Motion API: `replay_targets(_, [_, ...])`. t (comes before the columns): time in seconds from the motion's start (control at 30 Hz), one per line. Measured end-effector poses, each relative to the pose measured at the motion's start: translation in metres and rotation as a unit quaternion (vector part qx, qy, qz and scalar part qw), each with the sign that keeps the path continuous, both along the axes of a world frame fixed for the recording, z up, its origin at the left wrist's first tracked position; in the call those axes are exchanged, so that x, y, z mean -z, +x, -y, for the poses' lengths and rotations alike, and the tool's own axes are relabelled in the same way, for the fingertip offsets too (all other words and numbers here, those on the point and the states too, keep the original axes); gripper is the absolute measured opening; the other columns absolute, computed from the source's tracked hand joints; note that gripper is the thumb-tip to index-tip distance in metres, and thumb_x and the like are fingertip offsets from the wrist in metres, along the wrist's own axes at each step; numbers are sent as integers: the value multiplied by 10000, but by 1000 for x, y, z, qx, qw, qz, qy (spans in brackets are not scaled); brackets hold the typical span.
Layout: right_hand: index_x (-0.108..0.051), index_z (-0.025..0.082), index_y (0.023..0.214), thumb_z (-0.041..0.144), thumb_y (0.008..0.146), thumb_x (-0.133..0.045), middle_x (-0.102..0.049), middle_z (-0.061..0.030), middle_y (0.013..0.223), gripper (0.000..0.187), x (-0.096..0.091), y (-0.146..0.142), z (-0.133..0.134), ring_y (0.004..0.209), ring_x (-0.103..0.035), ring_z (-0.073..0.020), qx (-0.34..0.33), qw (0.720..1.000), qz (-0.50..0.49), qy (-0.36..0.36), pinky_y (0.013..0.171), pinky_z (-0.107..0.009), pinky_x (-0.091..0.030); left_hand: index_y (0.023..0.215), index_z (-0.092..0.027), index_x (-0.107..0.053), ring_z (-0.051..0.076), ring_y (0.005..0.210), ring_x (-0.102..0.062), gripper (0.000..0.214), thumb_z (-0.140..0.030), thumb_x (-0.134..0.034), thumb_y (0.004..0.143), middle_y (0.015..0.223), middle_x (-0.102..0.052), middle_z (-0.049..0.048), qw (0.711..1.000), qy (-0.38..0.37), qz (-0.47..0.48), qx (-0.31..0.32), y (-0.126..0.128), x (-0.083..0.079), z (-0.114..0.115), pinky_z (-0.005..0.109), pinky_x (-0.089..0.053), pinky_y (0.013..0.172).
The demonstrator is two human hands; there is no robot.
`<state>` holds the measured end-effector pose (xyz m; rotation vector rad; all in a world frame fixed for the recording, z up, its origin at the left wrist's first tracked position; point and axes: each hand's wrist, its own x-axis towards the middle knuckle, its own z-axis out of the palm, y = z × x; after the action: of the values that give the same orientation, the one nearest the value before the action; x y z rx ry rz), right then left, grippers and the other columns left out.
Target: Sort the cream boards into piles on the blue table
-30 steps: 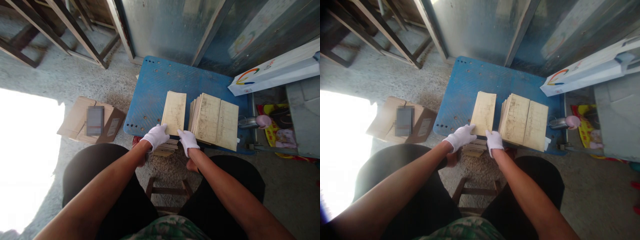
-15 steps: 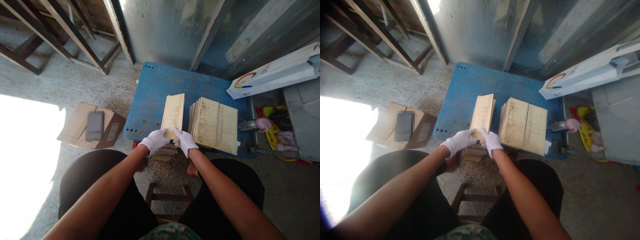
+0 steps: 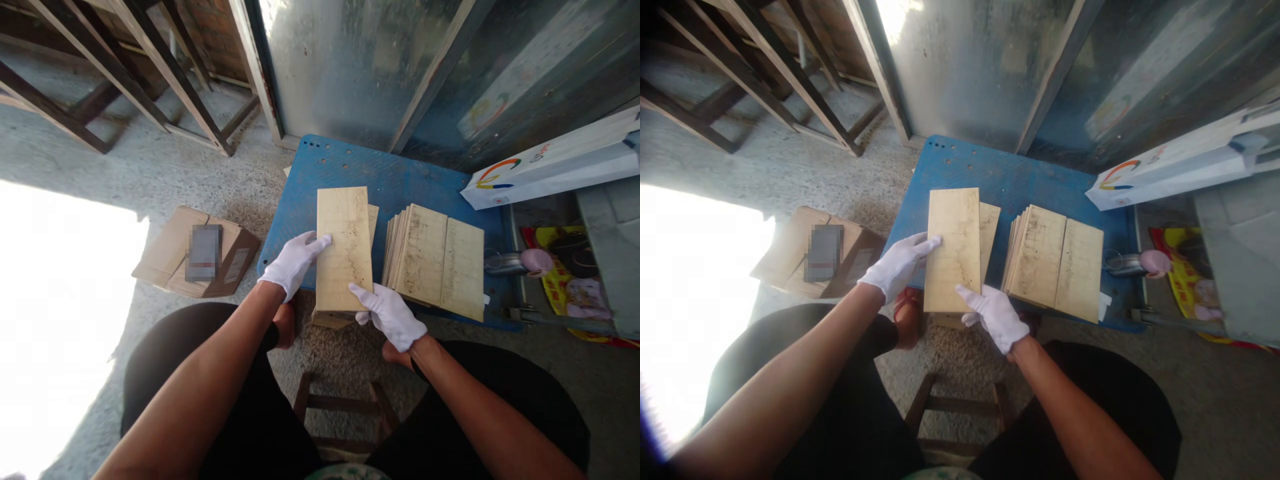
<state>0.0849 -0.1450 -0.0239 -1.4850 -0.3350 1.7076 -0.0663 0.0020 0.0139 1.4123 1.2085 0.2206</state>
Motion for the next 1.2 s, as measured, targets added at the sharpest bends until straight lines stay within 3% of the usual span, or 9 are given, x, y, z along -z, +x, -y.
replay_targets(0.1, [-722, 156, 1027, 521, 726, -776, -732, -68, 928, 476, -11, -1, 16, 521, -601, -93, -52, 998, 26, -10, 460, -201, -499, 1350, -102, -515, 238, 1026, -671, 456, -326, -412, 967, 1118, -710, 149, 982, -105, 143, -58, 2, -11, -2, 364, -559, 850])
replay_targets(0.17, [-735, 163, 1026, 535, 707, -784, -741, -66, 925, 492, -14, 0, 23, 582, -638, -122, -95, 994, 47, -12, 519, -227, -525, 1317, -107, -544, 226, 985, -680, 415, -243, -456, 934, 1105, -715, 134, 968, -146, 180, -92, 4, -16, -1, 371, -568, 838])
replay_targets(0.27, [-751, 194, 1019, 502, 674, -815, -745, -52, 1009, 467, -19, 11, 23, 877, -692, -205, -167, 982, 83, 26, 788, -309, -568, 1227, -116, -605, 204, 928, -683, 360, -197, -510, 889, 1074, -724, 109, 954, -180, 211, -116, 5, -20, 5, 367, -570, 832])
replay_targets(0.37, [-738, 218, 1053, 491, 719, -785, -739, -36, 1057, 434, -30, 29, 13, 1060, -656, -235, -186, 973, 130, 45, 968, -354, -504, 1121, -134, -654, 195, 882, -676, 309, -243, -624, 833, 1014, -734, 87, 952, -196, 217, -93, 7, -22, 19, 352, -565, 795])
replay_targets(0.47, [-722, 205, 1070, 527, 762, -737, -741, -39, 1008, 446, -51, 47, 2, 1013, -667, -225, -124, 972, 189, 61, 915, -329, -525, 997, -130, -682, 164, 796, -651, 313, -263, -753, 723, 915, -731, 56, 955, -196, 215, -50, 11, -20, 35, 307, -538, 742])
replay_targets(0.6, [-720, 186, 1095, 592, 705, -756, -733, -48, 907, 564, -76, 60, -1, 806, -667, -206, -79, 946, 309, 49, 707, -291, -553, 836, -121, -670, 105, 639, -564, 248, -295, -767, 689, 749, -666, 11, 960, -206, 190, 22, 14, -8, 55, 238, -443, 592])
replay_targets(0.83, [-754, 199, 1001, 683, 606, -770, -697, -61, 736, 625, -85, 74, 11, 601, -601, -184, -165, 911, 378, 25, 522, -277, -483, 741, -139, -598, 88, 611, -470, 288, -374, -751, 677, 685, -560, -20, 965, -157, 195, 84, 11, 1, 68, 219, -343, 529])
replay_targets(1.03, [-716, 194, 1089, 689, 715, -675, -610, -14, 571, 622, -91, 83, 18, 451, -497, -141, -238, 892, 384, -15, 387, -244, -363, 721, -158, -569, 102, 634, -497, 332, -441, -740, 687, 679, -551, -33, 973, -122, 155, 120, 8, -4, 66, 223, -339, 534])
replay_targets(1.2, [-738, 182, 999, 662, 718, -695, -663, -40, 611, 558, -93, 74, 19, 491, -574, -170, -262, 901, 343, -45, 427, -261, -457, 716, -161, -578, 91, 634, -490, 325, -442, -741, 709, 665, -537, -54, 974, -98, 132, 154, 5, -4, 67, 220, -346, 558])
